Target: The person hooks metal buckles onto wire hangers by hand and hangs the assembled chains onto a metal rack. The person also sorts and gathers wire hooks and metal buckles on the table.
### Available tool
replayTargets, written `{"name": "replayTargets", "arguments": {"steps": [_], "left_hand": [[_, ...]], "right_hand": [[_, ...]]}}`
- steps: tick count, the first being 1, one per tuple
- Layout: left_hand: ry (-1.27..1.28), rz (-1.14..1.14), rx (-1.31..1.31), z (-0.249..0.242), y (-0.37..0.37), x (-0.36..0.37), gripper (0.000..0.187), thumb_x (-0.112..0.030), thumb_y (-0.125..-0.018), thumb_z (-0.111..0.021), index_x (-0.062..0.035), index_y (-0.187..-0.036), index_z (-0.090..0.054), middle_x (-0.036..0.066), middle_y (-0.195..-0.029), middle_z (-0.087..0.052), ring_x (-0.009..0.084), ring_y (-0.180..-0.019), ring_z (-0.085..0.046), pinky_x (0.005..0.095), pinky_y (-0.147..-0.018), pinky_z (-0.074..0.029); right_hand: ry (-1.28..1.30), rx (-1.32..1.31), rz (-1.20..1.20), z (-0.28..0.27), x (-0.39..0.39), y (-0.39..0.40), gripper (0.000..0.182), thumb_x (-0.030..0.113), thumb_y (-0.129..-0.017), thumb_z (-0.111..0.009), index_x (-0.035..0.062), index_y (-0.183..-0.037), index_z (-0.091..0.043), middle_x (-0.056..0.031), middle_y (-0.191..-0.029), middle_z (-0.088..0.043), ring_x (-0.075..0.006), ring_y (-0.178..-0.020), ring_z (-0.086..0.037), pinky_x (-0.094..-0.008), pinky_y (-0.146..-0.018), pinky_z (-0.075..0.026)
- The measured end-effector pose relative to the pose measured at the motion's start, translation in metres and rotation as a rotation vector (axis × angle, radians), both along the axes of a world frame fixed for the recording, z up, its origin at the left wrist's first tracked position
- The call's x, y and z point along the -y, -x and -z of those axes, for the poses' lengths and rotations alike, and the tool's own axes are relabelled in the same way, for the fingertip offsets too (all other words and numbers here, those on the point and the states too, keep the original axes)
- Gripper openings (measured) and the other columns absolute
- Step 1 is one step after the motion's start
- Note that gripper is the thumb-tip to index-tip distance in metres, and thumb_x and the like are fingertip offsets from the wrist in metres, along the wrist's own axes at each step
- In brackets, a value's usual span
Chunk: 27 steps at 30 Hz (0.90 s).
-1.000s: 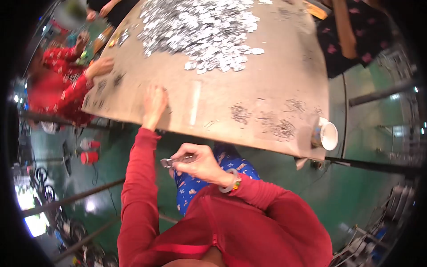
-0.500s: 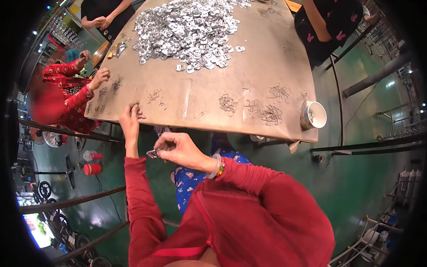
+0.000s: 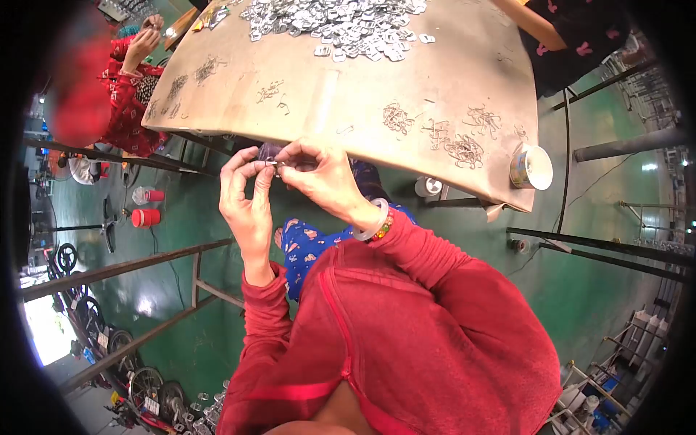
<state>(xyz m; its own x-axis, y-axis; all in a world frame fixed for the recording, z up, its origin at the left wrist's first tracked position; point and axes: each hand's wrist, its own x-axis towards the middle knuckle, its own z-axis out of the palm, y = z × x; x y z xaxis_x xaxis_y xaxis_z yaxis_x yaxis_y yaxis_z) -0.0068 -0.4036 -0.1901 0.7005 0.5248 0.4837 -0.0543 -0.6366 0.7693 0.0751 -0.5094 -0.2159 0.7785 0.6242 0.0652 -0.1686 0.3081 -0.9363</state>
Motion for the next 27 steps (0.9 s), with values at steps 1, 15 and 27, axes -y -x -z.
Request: {"name": "replayTargets", "arguments": {"steps": [1,15,27], "left_hand": [[-0.011,0.000,-0.001,0.001,-0.001,0.001,0.009,-0.009,-0.080,-0.067,-0.0022,-0.084,-0.063,0.011,-0.102,-0.060,0.0216,-0.096,-0.056,0.0319,-0.082,-0.044],[0.292,0.241,0.050,0.031,-0.026,-0.007,0.005,-0.003,-0.086,-0.058,0.0010,-0.089,-0.057,0.008,-0.083,-0.063,0.0153,-0.078,-0.061,0.0313,-0.083,-0.047],[0.405,0.299,0.177,0.040,-0.020,-0.023,0.009,0.005,-0.084,-0.056,0.0017,-0.092,-0.056,0.012,-0.089,-0.061,0.0186,-0.084,-0.061,0.0299,-0.078,-0.050]], "right_hand": [[-0.006,0.037,0.010,0.001,0.001,-0.002,0.015,-0.005,-0.078,-0.062,-0.0028,-0.093,-0.060,-0.0052,-0.081,-0.062,-0.0088,-0.071,-0.060,-0.0208,-0.063,-0.051],[0.310,0.487,0.033,0.022,0.041,-0.170,0.020,0.009,-0.083,-0.062,0.0046,-0.102,-0.066,-0.0053,-0.087,-0.065,-0.0096,-0.076,-0.060,-0.0245,-0.066,-0.050],[1.011,1.223,0.346,0.088,0.065,-0.285,0.023,0.007,-0.083,-0.053,0.0006,-0.105,-0.060,-0.0189,-0.087,-0.061,-0.0318,-0.079,-0.060,-0.0358,-0.072,-0.049]]}}
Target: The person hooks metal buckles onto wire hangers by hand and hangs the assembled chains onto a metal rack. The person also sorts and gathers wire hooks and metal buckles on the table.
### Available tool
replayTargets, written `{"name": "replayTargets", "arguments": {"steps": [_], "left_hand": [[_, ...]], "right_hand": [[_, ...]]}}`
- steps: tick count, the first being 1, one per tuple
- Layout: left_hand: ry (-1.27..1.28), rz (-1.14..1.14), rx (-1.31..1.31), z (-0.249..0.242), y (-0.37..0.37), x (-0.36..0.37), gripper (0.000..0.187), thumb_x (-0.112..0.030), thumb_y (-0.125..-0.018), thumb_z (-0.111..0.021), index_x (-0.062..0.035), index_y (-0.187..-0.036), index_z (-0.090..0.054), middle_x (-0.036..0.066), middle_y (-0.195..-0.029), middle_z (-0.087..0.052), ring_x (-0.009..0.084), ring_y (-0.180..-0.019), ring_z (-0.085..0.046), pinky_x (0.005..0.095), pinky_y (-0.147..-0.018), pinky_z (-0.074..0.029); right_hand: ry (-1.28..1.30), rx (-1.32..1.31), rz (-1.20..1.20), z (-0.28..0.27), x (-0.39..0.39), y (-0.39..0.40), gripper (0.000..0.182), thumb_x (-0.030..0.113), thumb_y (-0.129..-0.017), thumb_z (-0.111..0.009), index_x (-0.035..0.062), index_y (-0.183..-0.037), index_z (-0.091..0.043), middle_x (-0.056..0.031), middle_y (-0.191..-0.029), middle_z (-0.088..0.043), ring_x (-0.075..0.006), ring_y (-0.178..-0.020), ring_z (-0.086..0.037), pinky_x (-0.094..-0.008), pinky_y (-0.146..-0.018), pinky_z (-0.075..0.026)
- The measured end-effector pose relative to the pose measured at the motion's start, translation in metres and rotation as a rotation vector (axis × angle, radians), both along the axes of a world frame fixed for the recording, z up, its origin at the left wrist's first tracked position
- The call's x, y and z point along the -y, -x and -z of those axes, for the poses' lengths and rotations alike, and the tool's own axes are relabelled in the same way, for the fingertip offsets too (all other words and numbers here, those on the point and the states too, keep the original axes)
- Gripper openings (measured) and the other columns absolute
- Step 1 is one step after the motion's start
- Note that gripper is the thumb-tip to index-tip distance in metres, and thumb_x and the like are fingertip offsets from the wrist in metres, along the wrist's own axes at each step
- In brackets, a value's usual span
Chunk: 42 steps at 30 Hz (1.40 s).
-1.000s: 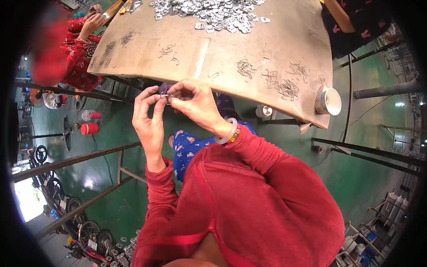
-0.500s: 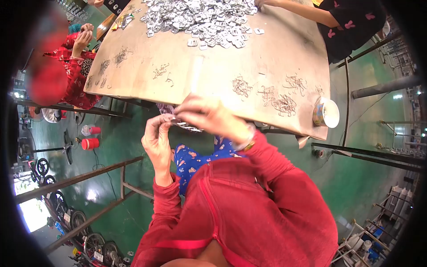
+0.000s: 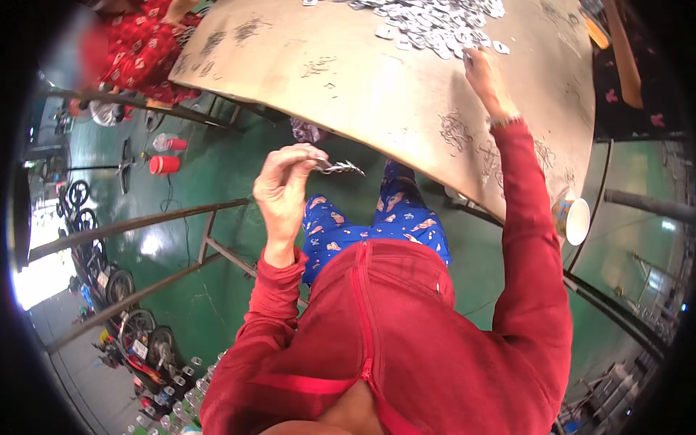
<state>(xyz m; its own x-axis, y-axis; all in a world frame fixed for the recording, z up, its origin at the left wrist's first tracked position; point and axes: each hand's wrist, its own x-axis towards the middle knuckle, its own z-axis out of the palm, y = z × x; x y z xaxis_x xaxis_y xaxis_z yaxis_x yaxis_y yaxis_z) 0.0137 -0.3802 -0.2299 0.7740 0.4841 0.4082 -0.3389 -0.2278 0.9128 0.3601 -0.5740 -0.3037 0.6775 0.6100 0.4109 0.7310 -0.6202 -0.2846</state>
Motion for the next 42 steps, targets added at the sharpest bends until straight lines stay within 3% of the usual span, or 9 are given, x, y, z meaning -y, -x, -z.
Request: {"name": "replayTargets", "arguments": {"steps": [2,5,12,16,23,27,30,33,42], "left_hand": [[0.077,0.062,0.051,-0.002,0.000,0.005,0.010,0.005,-0.084,-0.056,0.0022,-0.094,-0.056,0.013,-0.090,-0.060,0.0184,-0.084,-0.060,0.0287,-0.074,-0.051],[-0.044,-0.007,-0.085,0.001,0.002,0.008,0.007,0.003,-0.086,-0.056,0.0033,-0.092,-0.057,0.008,-0.085,-0.061,0.0139,-0.075,-0.060,0.0258,-0.070,-0.050],[-0.270,-0.147,-0.126,-0.007,0.012,0.013,0.004,0.000,-0.085,-0.059,0.0024,-0.087,-0.059,0.007,-0.075,-0.061,0.0116,-0.069,-0.061,0.0237,-0.062,-0.049],[-0.276,-0.216,-0.144,-0.001,0.016,0.013,0.012,-0.002,-0.073,-0.068,-0.0023,-0.083,-0.061,0.009,-0.076,-0.062,0.0245,-0.074,-0.059,0.0328,-0.069,-0.045],[0.086,-0.312,0.046,0.022,-0.012,-0.010,0.022,-0.016,-0.089,-0.057,0.0034,-0.100,-0.057,0.008,-0.090,-0.064,0.0132,-0.079,-0.060,0.0265,-0.069,-0.048],[-0.460,-0.385,-0.410,0.063,-0.090,-0.079,0.026,-0.023,-0.088,-0.053,-0.0006,-0.087,-0.067,0.016,-0.076,-0.065,0.0233,-0.066,-0.062,0.0326,-0.063,-0.048],[-0.791,-0.322,-0.598,0.100,-0.134,-0.096,0.026,-0.025,-0.084,-0.054,-0.0034,-0.091,-0.067,0.020,-0.085,-0.064,0.0346,-0.081,-0.062,0.0436,-0.070,-0.047],[-1.033,-0.315,-0.457,0.110,-0.144,-0.095,0.020,-0.019,-0.082,-0.055,-0.0025,-0.089,-0.062,0.019,-0.091,-0.061,0.0359,-0.088,-0.058,0.0457,-0.073,-0.046],[-1.112,-0.296,-0.492,0.058,-0.161,-0.094,0.020,-0.002,-0.082,-0.047,0.0000,-0.102,-0.046,0.019,-0.099,-0.052,0.0347,-0.094,-0.053,0.0422,-0.074,-0.047]], "right_hand": [[-0.332,-0.626,-0.038,-0.051,-0.021,0.069,0.023,0.011,-0.086,-0.056,-0.0008,-0.105,-0.059,-0.0103,-0.081,-0.064,-0.0138,-0.058,-0.059,-0.0258,-0.056,-0.050],[-0.548,-1.055,-0.300,-0.091,-0.046,0.164,0.017,0.009,-0.085,-0.057,-0.0008,-0.100,-0.059,-0.0052,-0.084,-0.064,-0.0096,-0.072,-0.059,-0.0233,-0.068,-0.049],[-0.823,-1.057,-0.331,-0.114,-0.066,0.262,0.016,-0.004,-0.081,-0.060,-0.0011,-0.096,-0.065,-0.0055,-0.090,-0.065,-0.0086,-0.077,-0.059,-0.0202,-0.069,-0.048],[-0.878,-0.978,-0.455,-0.108,-0.067,0.265,0.016,-0.009,-0.080,-0.059,-0.0037,-0.095,-0.064,-0.0081,-0.088,-0.062,-0.0112,-0.073,-0.060,-0.0220,-0.067,-0.050],[-0.970,-1.216,-0.389,-0.097,-0.066,0.254,0.016,-0.010,-0.076,-0.062,-0.0061,-0.092,-0.064,-0.0095,-0.079,-0.063,-0.0132,-0.067,-0.063,-0.0220,-0.062,-0.051],[-0.974,-1.321,-0.387,-0.095,-0.066,0.252,0.017,-0.009,-0.076,-0.062,-0.0047,-0.092,-0.065,-0.0097,-0.081,-0.063,-0.0143,-0.067,-0.063,-0.0225,-0.061,-0.051],[-0.940,-1.353,-0.368,-0.092,-0.061,0.249,0.016,-0.008,-0.077,-0.062,-0.0038,-0.092,-0.066,-0.0095,-0.081,-0.063,-0.0128,-0.068,-0.062,-0.0221,-0.061,-0.051],[-0.940,-1.294,-0.411,-0.096,-0.057,0.248,0.016,-0.007,-0.077,-0.060,-0.0038,-0.091,-0.066,-0.0078,-0.081,-0.061,-0.0110,-0.067,-0.061,-0.0221,-0.059,-0.049],[-0.883,-1.317,-0.450,-0.102,-0.055,0.266,0.013,-0.007,-0.077,-0.060,-0.0041,-0.089,-0.065,-0.0060,-0.082,-0.060,-0.0109,-0.067,-0.061,-0.0213,-0.059,-0.049]]}}
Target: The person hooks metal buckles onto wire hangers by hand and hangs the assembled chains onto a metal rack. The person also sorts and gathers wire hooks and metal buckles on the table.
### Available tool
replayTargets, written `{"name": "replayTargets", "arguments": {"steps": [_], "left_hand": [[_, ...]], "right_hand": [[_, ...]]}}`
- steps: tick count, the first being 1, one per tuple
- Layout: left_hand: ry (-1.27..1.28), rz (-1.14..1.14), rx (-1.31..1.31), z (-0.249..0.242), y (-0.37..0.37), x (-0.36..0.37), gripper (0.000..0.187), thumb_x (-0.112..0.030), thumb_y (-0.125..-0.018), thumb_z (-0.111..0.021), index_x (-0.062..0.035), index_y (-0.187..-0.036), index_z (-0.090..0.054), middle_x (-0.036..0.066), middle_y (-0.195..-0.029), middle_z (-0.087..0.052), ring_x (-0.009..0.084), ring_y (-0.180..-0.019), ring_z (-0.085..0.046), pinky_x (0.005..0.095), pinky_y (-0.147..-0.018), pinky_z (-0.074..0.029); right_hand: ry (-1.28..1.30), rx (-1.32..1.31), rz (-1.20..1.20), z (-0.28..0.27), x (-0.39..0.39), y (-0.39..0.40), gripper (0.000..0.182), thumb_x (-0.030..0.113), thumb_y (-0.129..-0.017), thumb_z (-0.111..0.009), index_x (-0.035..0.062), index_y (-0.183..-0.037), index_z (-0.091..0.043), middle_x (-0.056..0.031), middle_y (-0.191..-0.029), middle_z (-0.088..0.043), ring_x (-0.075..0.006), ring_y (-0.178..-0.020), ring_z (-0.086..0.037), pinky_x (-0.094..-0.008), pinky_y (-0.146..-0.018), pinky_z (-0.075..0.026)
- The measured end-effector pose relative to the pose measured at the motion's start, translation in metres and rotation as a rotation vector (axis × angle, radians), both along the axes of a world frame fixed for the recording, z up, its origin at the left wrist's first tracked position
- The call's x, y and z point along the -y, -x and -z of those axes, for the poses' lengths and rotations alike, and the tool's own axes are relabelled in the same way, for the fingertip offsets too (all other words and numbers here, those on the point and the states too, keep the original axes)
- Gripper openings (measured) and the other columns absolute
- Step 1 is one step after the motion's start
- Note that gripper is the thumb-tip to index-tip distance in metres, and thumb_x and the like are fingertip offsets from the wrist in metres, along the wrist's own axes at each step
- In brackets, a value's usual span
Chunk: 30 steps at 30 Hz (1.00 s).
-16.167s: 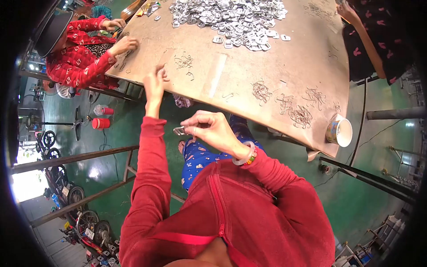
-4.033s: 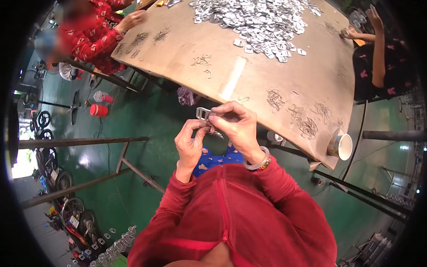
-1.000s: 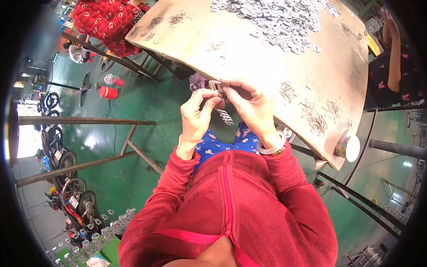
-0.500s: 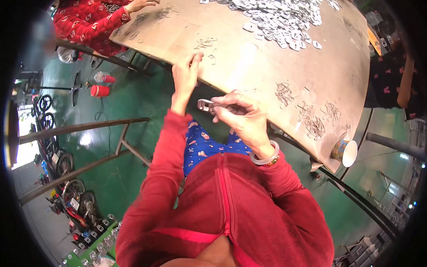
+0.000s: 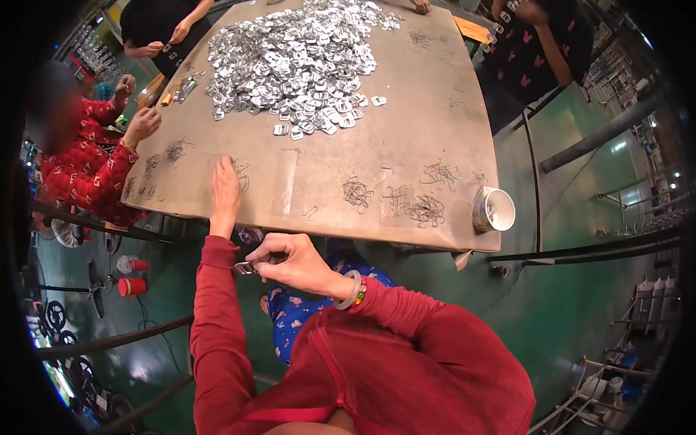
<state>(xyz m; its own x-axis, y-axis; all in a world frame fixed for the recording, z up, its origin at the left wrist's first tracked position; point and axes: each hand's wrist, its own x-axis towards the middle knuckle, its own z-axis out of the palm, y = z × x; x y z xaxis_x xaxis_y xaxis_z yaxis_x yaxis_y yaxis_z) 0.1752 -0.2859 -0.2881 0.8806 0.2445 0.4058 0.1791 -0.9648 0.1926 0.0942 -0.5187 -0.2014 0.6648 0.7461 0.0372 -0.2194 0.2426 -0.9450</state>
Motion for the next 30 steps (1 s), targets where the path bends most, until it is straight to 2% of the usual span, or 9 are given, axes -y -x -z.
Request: {"name": "replayTargets", "arguments": {"steps": [7,10,13,14,17,19,21,25,30], "left_hand": [[0.499,0.094,0.128,-0.003,0.022,-0.007,0.020,-0.005,-0.084,-0.053,0.0039,-0.101,-0.056,0.019,-0.094,-0.060,0.0330,-0.085,-0.059,0.0381,-0.072,-0.046],[0.945,0.063,0.298,-0.056,0.073,0.023,0.013,-0.003,-0.088,-0.053,0.0079,-0.094,-0.058,0.011,-0.081,-0.061,0.0142,-0.070,-0.060,0.0265,-0.060,-0.052],[1.215,0.031,0.328,-0.122,0.144,0.071,0.011,-0.003,-0.084,-0.060,0.0072,-0.089,-0.059,0.010,-0.079,-0.063,0.0138,-0.071,-0.061,0.0246,-0.065,-0.050],[1.216,0.029,0.399,-0.128,0.160,0.087,0.008,-0.003,-0.082,-0.061,0.0041,-0.086,-0.061,0.005,-0.079,-0.064,0.0098,-0.068,-0.058,0.0217,-0.061,-0.046],[0.727,0.150,0.447,-0.118,0.183,0.104,0.010,0.000,-0.074,-0.067,0.0000,-0.083,-0.062,0.010,-0.092,-0.062,0.0201,-0.085,-0.059,0.0307,-0.073,-0.047],[0.710,0.136,0.462,-0.108,0.184,0.110,0.011,0.000,-0.071,-0.068,-0.0020,-0.081,-0.063,0.012,-0.097,-0.060,0.0262,-0.090,-0.057,0.0361,-0.077,-0.046],[0.509,0.093,0.488,-0.108,0.184,0.111,0.008,0.002,-0.074,-0.066,-0.0003,-0.079,-0.060,0.011,-0.099,-0.060,0.0226,-0.091,-0.058,0.0318,-0.077,-0.046],[0.617,0.073,0.506,-0.110,0.182,0.116,0.008,0.000,-0.077,-0.065,0.0001,-0.083,-0.059,0.012,-0.100,-0.061,0.0224,-0.090,-0.058,0.0316,-0.078,-0.046],[0.973,0.141,0.453,-0.098,0.184,0.112,0.008,-0.001,-0.084,-0.060,0.0031,-0.087,-0.055,0.011,-0.092,-0.061,0.0137,-0.083,-0.057,0.0262,-0.075,-0.047]], "right_hand": [[0.032,0.065,0.010,-0.003,-0.001,0.010,0.015,-0.004,-0.078,-0.060,-0.0028,-0.092,-0.065,-0.0045,-0.084,-0.062,-0.0081,-0.072,-0.059,-0.0208,-0.065,-0.049],[0.007,0.095,0.029,0.004,-0.005,0.007,0.017,-0.003,-0.079,-0.060,-0.0029,-0.096,-0.064,-0.0042,-0.089,-0.063,-0.0071,-0.075,-0.058,-0.0204,-0.067,-0.048],[0.073,-0.009,0.019,-0.003,-0.005,0.010,0.016,-0.002,-0.080,-0.061,-0.0030,-0.095,-0.064,-0.0045,-0.088,-0.064,-0.0072,-0.076,-0.059,-0.0197,-0.068,-0.048],[0.056,-0.042,0.040,-0.003,-0.007,0.012,0.015,-0.001,-0.081,-0.061,-0.0029,-0.096,-0.063,-0.0041,-0.086,-0.064,-0.0076,-0.077,-0.060,-0.0200,-0.068,-0.049],[-0.070,-0.116,0.090,-0.006,-0.014,0.017,0.018,-0.002,-0.080,-0.058,-0.0048,-0.098,-0.060,-0.0045,-0.083,-0.061,-0.0070,-0.074,-0.058,-0.0210,-0.064,-0.049],[-0.066,-0.033,0.129,-0.009,-0.015,0.016,0.016,-0.003,-0.080,-0.057,-0.0047,-0.096,-0.059,-0.0050,-0.081,-0.061,-0.0079,-0.073,-0.058,-0.0214,-0.064,-0.049],[-0.039,0.008,0.159,-0.006,-0.015,0.019,0.015,-0.003,-0.080,-0.057,-0.0048,-0.094,-0.060,-0.0054,-0.081,-0.061,-0.0083,-0.073,-0.058,-0.0217,-0.064,-0.049],[-0.087,0.074,0.245,-0.012,-0.014,0.025,0.013,-0.004,-0.077,-0.059,-0.0042,-0.090,-0.061,-0.0058,-0.078,-0.062,-0.0101,-0.070,-0.059,-0.0236,-0.063,-0.049],[-0.004,0.568,0.228,-0.007,-0.007,0.016,0.014,0.000,-0.074,-0.065,0.0002,-0.087,-0.066,-0.0074,-0.076,-0.060,-0.0135,-0.065,-0.060,-0.0244,-0.059,-0.049]]}}
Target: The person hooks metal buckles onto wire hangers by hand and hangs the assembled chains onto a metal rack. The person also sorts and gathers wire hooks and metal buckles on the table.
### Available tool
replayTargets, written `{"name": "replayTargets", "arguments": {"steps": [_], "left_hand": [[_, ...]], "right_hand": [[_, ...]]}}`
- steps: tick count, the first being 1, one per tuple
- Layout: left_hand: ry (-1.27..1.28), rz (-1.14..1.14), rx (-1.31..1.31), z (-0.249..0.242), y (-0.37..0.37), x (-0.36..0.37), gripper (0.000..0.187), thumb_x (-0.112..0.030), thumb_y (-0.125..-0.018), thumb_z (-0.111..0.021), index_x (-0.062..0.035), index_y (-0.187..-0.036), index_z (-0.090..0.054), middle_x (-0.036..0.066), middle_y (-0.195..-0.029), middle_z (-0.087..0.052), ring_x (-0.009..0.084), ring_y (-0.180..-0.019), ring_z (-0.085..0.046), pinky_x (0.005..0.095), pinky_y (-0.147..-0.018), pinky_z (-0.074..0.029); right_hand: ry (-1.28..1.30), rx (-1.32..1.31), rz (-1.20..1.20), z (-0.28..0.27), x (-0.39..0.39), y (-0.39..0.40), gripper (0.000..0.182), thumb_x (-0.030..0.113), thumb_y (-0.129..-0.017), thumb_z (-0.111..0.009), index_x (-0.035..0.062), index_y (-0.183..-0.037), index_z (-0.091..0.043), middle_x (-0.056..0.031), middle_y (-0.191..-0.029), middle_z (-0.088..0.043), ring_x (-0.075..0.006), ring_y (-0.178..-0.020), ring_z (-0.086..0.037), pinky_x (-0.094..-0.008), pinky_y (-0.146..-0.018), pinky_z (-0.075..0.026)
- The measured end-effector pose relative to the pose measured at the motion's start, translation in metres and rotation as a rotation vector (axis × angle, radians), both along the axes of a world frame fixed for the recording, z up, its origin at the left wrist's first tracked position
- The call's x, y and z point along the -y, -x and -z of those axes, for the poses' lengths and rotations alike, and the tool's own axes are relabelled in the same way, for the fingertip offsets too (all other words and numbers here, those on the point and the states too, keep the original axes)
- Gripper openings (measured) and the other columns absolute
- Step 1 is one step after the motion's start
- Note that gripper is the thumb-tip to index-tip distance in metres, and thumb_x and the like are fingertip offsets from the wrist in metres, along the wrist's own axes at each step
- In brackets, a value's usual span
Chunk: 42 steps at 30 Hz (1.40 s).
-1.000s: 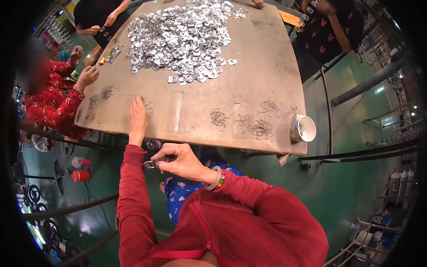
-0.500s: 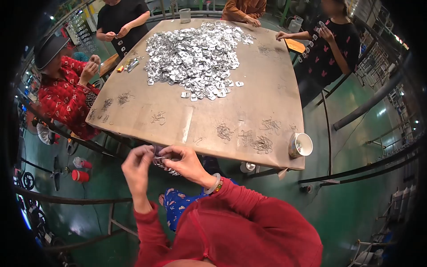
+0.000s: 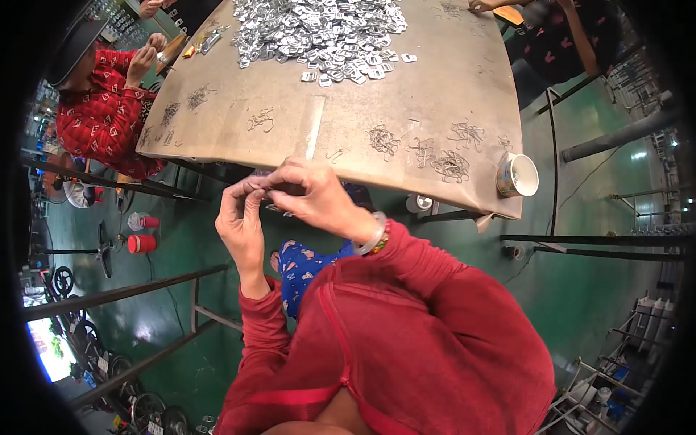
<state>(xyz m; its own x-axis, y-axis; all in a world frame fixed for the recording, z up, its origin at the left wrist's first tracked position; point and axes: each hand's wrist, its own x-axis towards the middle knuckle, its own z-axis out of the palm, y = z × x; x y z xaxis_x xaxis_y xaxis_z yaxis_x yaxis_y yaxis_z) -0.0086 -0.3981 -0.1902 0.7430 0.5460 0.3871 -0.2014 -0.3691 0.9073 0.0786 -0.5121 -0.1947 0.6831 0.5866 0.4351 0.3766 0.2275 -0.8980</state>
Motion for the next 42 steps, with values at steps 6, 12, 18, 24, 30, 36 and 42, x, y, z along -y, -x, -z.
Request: {"name": "replayTargets", "arguments": {"steps": [6,12,18,24,30,36,42], "left_hand": [[0.124,0.074,0.027,0.011,-0.010,-0.002,0.003,0.003,-0.083,-0.059,0.0037,-0.086,-0.058,0.010,-0.083,-0.063,0.0132,-0.075,-0.059,0.0256,-0.070,-0.049],[0.111,0.113,0.075,0.025,-0.012,-0.002,0.008,0.009,-0.078,-0.059,0.0028,-0.081,-0.056,0.012,-0.082,-0.063,0.0193,-0.077,-0.060,0.0286,-0.068,-0.051],[0.114,0.160,0.148,0.041,-0.013,-0.010,0.013,0.010,-0.082,-0.055,0.0021,-0.091,-0.054,0.013,-0.089,-0.058,0.0192,-0.082,-0.059,0.0287,-0.073,-0.050],[0.077,0.150,0.122,0.047,-0.026,-0.007,0.013,0.010,-0.081,-0.057,0.0018,-0.090,-0.059,0.009,-0.082,-0.060,0.0145,-0.075,-0.063,0.0247,-0.067,-0.052],[-0.180,0.058,0.009,0.035,-0.029,-0.004,0.009,0.001,-0.080,-0.062,-0.0002,-0.089,-0.059,0.009,-0.078,-0.062,0.0167,-0.070,-0.062,0.0271,-0.062,-0.049],[-0.303,-0.021,-0.015,0.033,-0.027,-0.009,0.008,0.001,-0.080,-0.062,0.0001,-0.088,-0.060,0.009,-0.080,-0.063,0.0153,-0.078,-0.062,0.0275,-0.067,-0.050],[0.172,-0.149,0.095,0.063,-0.043,-0.034,0.020,-0.003,-0.077,-0.066,-0.0006,-0.096,-0.063,0.011,-0.082,-0.064,0.0149,-0.078,-0.060,0.0300,-0.071,-0.049]], "right_hand": [[0.416,-0.143,0.186,0.018,0.039,-0.155,0.016,0.009,-0.082,-0.062,0.0003,-0.094,-0.067,-0.0092,-0.080,-0.064,-0.0090,-0.065,-0.060,-0.0234,-0.058,-0.048],[0.598,0.709,0.584,0.176,0.051,-0.340,0.035,0.018,-0.075,-0.067,-0.0021,-0.103,-0.060,-0.0186,-0.089,-0.062,-0.0324,-0.083,-0.060,-0.0400,-0.077,-0.048],[0.642,0.463,0.555,0.159,0.058,-0.330,0.032,0.011,-0.071,-0.064,-0.0010,-0.100,-0.056,-0.0185,-0.079,-0.062,-0.0309,-0.071,-0.061,-0.0378,-0.067,-0.048],[0.172,-0.402,0.005,0.053,0.023,-0.146,0.023,0.003,-0.081,-0.055,-0.0036,-0.102,-0.063,-0.0050,-0.074,-0.061,-0.0088,-0.061,-0.055,-0.0213,-0.055,-0.045],[0.137,-0.483,0.003,-0.009,0.002,-0.039,0.015,-0.001,-0.079,-0.060,-0.0036,-0.092,-0.065,-0.0045,-0.078,-0.062,-0.0085,-0.067,-0.058,-0.0209,-0.061,-0.049],[-0.029,-0.294,0.027,-0.002,-0.010,-0.027,0.015,-0.006,-0.079,-0.061,-0.0042,-0.094,-0.063,-0.0046,-0.078,-0.059,-0.0107,-0.066,-0.059,-0.0212,-0.061,-0.049],[-0.228,-0.635,-0.065,0.024,-0.012,-0.033,0.016,-0.011,-0.078,-0.058,-0.0024,-0.091,-0.062,-0.0086,-0.077,-0.057,-0.0174,-0.061,-0.059,-0.0249,-0.055,-0.048]]}}
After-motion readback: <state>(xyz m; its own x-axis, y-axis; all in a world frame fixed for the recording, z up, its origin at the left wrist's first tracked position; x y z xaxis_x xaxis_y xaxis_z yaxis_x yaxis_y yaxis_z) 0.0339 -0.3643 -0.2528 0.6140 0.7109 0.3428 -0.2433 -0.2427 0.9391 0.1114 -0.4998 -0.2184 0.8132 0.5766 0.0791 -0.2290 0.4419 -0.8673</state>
